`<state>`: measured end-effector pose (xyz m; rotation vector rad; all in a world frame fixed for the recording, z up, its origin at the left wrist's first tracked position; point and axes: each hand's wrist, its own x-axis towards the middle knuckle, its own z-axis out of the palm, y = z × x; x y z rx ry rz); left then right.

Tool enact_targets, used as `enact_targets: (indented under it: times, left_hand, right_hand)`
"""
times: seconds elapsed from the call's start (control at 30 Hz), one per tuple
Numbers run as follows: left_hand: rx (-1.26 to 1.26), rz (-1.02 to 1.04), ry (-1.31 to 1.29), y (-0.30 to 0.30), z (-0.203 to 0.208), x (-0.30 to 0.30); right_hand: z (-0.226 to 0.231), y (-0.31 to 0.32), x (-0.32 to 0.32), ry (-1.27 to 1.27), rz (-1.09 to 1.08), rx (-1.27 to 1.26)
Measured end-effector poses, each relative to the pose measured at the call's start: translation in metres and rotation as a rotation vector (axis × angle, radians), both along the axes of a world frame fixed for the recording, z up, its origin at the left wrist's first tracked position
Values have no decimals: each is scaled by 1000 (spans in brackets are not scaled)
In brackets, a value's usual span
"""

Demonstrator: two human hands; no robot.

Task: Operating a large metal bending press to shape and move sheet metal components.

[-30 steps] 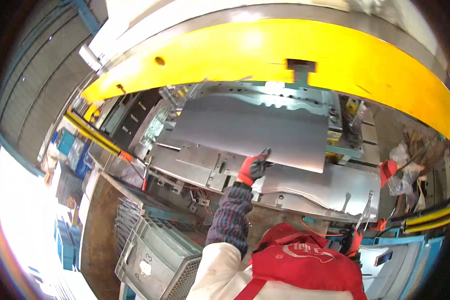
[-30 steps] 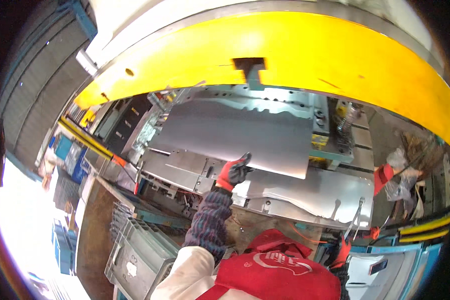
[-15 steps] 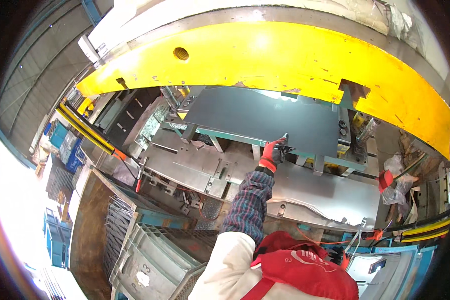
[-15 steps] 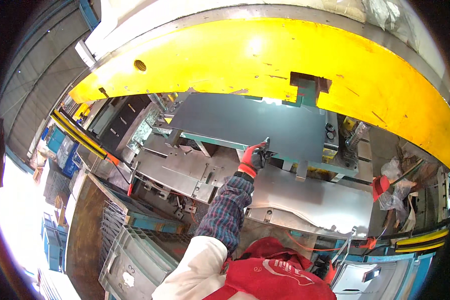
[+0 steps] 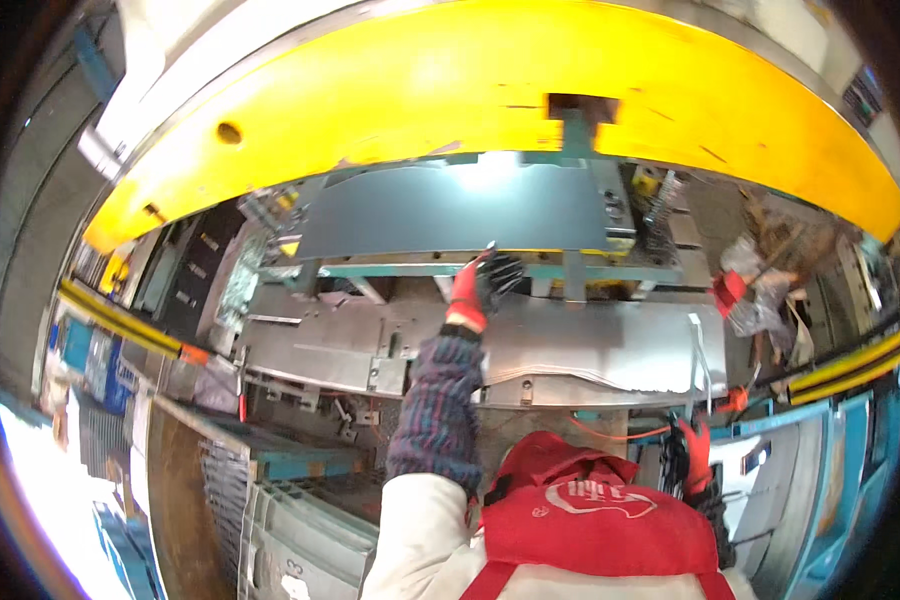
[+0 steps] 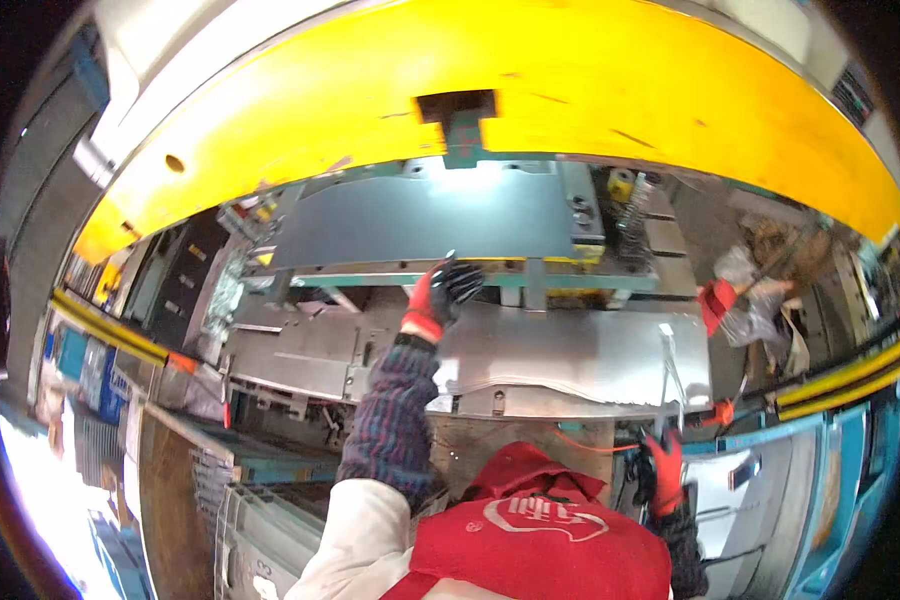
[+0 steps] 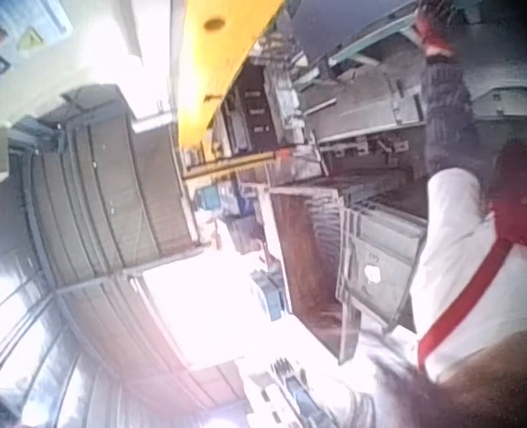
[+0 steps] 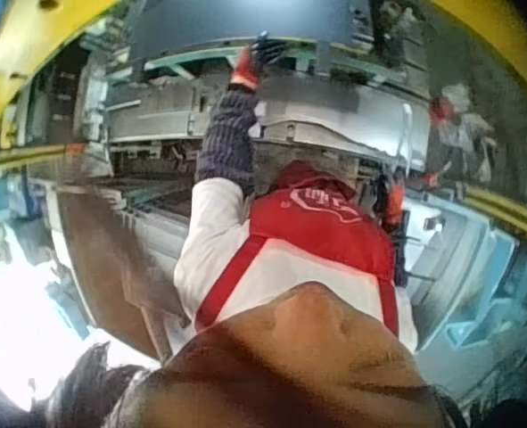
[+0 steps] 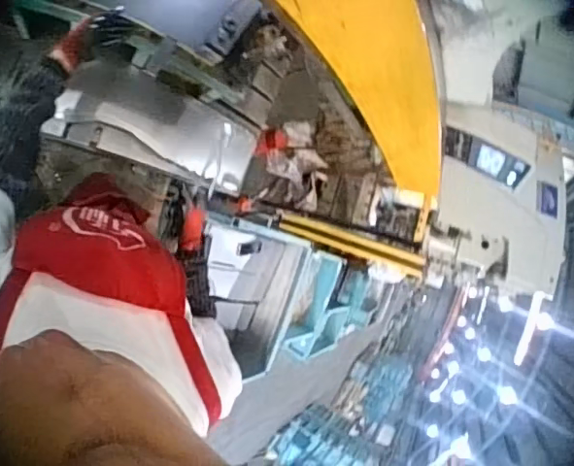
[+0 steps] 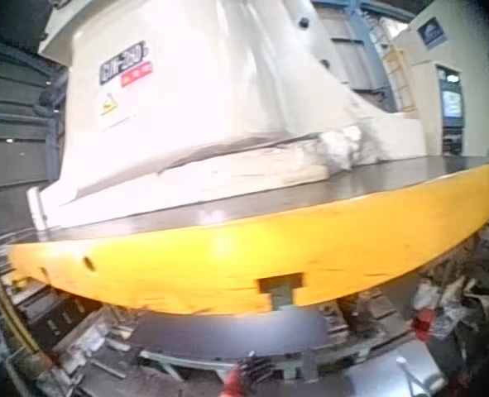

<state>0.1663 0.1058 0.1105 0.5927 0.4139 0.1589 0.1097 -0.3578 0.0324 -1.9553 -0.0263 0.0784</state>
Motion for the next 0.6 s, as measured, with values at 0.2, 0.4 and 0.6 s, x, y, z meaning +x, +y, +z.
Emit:
enact_targets:
  times: [0.2, 0.4, 0.6]
  left_hand:
    - [349, 179, -66, 1, -24, -47]
    - [1073, 475, 11, -7, 1, -59]
    - [2336, 181, 541, 7, 16, -54]
  right_hand:
    - [156, 115, 44, 286, 416, 267]
    - [166, 149, 79, 425, 564, 338]
    - [171, 145, 61, 362, 555, 360]
